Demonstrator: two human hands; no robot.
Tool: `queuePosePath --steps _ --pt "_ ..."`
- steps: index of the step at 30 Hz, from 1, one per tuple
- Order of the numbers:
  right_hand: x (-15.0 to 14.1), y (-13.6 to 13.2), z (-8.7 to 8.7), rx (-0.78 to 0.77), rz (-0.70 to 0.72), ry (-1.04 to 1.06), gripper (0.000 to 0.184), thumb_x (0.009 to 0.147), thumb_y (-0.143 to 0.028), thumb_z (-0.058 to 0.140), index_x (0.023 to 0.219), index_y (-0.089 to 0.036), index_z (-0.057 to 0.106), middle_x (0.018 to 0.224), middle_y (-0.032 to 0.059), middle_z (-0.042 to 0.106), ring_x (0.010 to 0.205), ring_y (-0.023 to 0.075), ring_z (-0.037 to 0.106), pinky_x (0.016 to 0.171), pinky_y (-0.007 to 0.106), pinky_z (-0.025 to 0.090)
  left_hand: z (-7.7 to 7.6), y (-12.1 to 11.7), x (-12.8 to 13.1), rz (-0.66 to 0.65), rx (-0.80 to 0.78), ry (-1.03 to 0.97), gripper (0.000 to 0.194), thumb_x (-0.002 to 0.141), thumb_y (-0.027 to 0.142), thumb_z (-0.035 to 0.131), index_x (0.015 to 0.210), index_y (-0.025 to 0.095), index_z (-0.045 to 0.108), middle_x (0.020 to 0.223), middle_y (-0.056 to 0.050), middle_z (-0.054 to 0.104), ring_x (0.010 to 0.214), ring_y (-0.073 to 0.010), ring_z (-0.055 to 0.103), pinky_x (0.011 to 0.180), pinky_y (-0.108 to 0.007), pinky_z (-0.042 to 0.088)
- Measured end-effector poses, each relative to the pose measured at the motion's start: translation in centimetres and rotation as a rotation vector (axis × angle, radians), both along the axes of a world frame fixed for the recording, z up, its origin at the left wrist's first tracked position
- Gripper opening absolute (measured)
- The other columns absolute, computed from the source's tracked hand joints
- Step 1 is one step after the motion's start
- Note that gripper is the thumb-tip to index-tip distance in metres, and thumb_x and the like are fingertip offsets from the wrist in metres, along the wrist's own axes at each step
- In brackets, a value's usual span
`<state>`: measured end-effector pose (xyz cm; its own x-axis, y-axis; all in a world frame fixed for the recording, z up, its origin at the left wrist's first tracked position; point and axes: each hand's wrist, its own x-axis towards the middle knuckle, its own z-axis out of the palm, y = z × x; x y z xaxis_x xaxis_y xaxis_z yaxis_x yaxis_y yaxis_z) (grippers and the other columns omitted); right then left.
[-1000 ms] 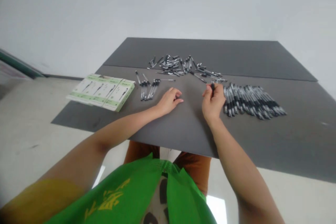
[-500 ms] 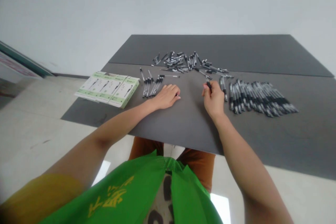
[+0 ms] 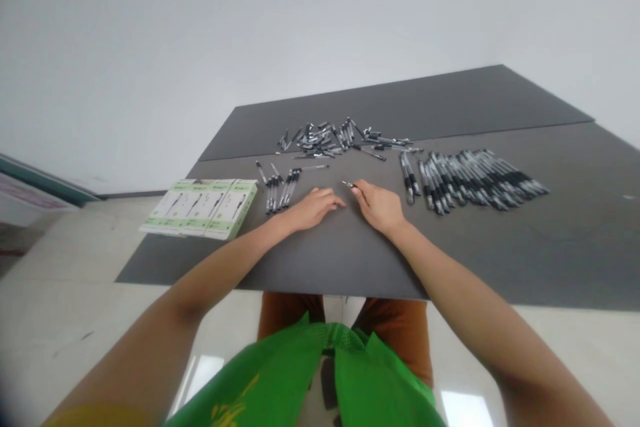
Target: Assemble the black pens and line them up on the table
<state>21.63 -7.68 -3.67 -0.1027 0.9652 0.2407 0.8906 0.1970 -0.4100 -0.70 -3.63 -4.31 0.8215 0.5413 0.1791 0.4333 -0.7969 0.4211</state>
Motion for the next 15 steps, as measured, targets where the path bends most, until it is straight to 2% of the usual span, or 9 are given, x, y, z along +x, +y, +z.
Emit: queuePosePath --steps 2,5,10,15 --pt "-0.4 0.1 -0.2 -0.004 -0.006 -0.003 0.050 0.101 -0.052 0.023 0.108 -0.023 0.063 0.086 0.0088 0.072 0.072 0.0229 0.064 0.058 0.028 0.030 -0.3 -0.1 0.0 0.026 0.026 0.018 0.028 0.098 0.013 0.037 0.111 0.018 0.061 0.102 -0.007 0.063 0.101 -0.0181 0.059 0.093 -0.034 0.040" --pt "-0.2 0.3 -0.3 0.037 -0.084 0.133 0.057 0.101 -0.055 0.018 0.107 -0.020 0.063 0.077 0.0081 0.068 0.066 0.0219 0.061 0.058 0.028 0.031 -0.4 -0.3 0.2 0.074 0.045 0.053 0.028 0.096 0.009 0.035 0.107 0.016 0.060 0.097 -0.007 0.063 0.095 -0.0180 0.059 0.091 -0.034 0.042" --pt "1.1 0.5 -0.1 0.126 -0.133 0.332 0.061 0.099 -0.062 0.020 0.100 -0.019 0.063 0.071 0.0060 0.064 0.061 0.0191 0.056 0.058 0.028 0.033 0.2 -1.2 0.1 0.145 0.034 0.027 0.020 0.099 0.023 0.037 0.107 0.017 0.054 0.105 -0.008 0.063 0.101 -0.0207 0.057 0.093 -0.038 0.040" --pt "1.1 0.4 0.1 0.135 -0.158 0.329 0.059 0.099 -0.061 0.022 0.101 -0.019 0.064 0.072 0.0060 0.064 0.062 0.0194 0.056 0.059 0.028 0.032 0.9 -3.4 -0.1 0.213 0.085 0.096 0.022 0.096 0.039 0.045 0.104 0.018 0.050 0.106 -0.008 0.060 0.101 -0.0230 0.054 0.090 -0.040 0.039"
